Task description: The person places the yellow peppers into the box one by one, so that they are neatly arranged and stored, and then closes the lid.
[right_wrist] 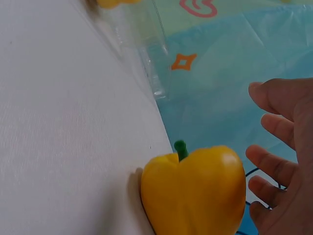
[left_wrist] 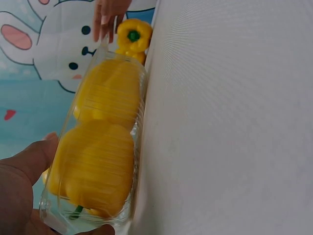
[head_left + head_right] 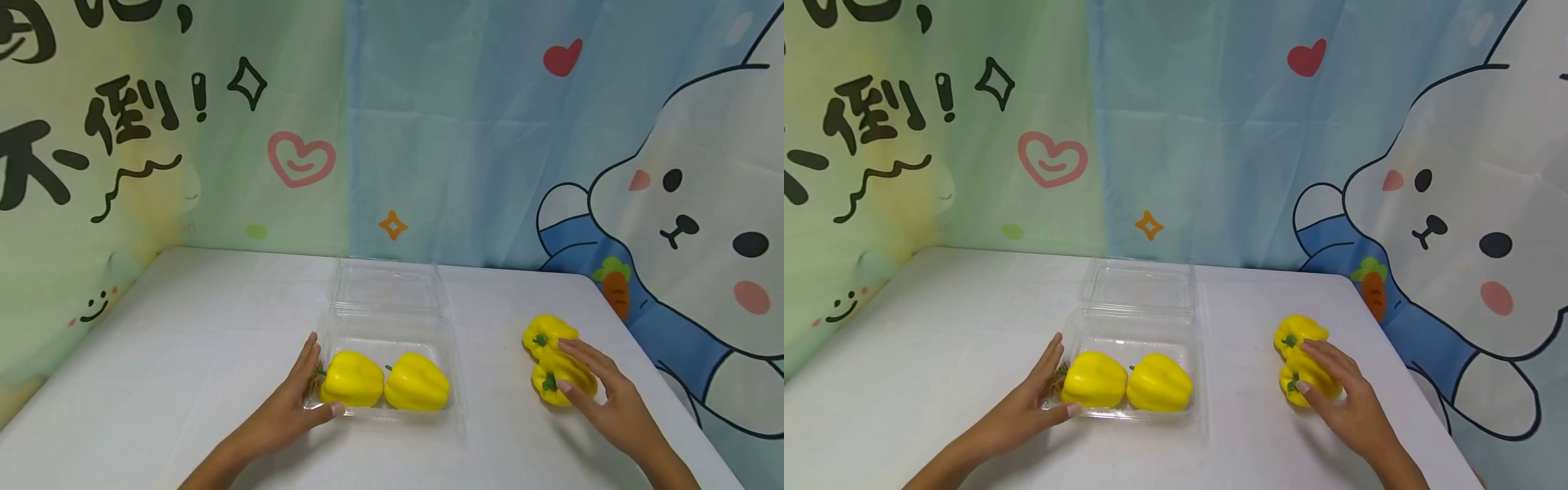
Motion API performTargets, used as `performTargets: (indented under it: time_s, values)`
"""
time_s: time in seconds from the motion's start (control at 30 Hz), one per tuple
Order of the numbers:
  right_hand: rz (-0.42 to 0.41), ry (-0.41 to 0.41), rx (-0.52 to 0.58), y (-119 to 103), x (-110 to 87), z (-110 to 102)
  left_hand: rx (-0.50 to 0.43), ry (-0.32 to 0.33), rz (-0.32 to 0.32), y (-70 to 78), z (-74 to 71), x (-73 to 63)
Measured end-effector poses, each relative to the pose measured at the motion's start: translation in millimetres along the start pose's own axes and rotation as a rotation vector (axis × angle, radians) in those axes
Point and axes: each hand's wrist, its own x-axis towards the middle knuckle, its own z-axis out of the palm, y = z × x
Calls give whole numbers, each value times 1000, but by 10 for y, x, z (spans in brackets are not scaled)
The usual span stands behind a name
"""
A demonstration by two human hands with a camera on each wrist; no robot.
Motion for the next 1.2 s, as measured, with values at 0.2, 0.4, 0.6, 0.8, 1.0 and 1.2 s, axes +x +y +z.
performTargets:
  time_s: [0.2, 0.4, 0.6, 0.8, 1.0, 1.2]
  values:
    - [13, -10, 27, 157, -12, -12, -10, -3, 13, 6, 0, -4]
    - [52, -64, 85, 266, 7, -22, -18, -5, 15, 17, -1, -9]
    - [147, -183, 119, 330, 21, -26, -13, -7, 13, 9, -4, -5]
    - [162, -251, 106, 356, 13, -7, -19, -8, 13, 17, -4, -9]
    - [185, -264, 78, 348, 15, 1, -21, -6, 18, 26, -4, -15]
    - [217, -265, 34, 344, 36, -12, -16, -8, 20, 13, -3, -12]
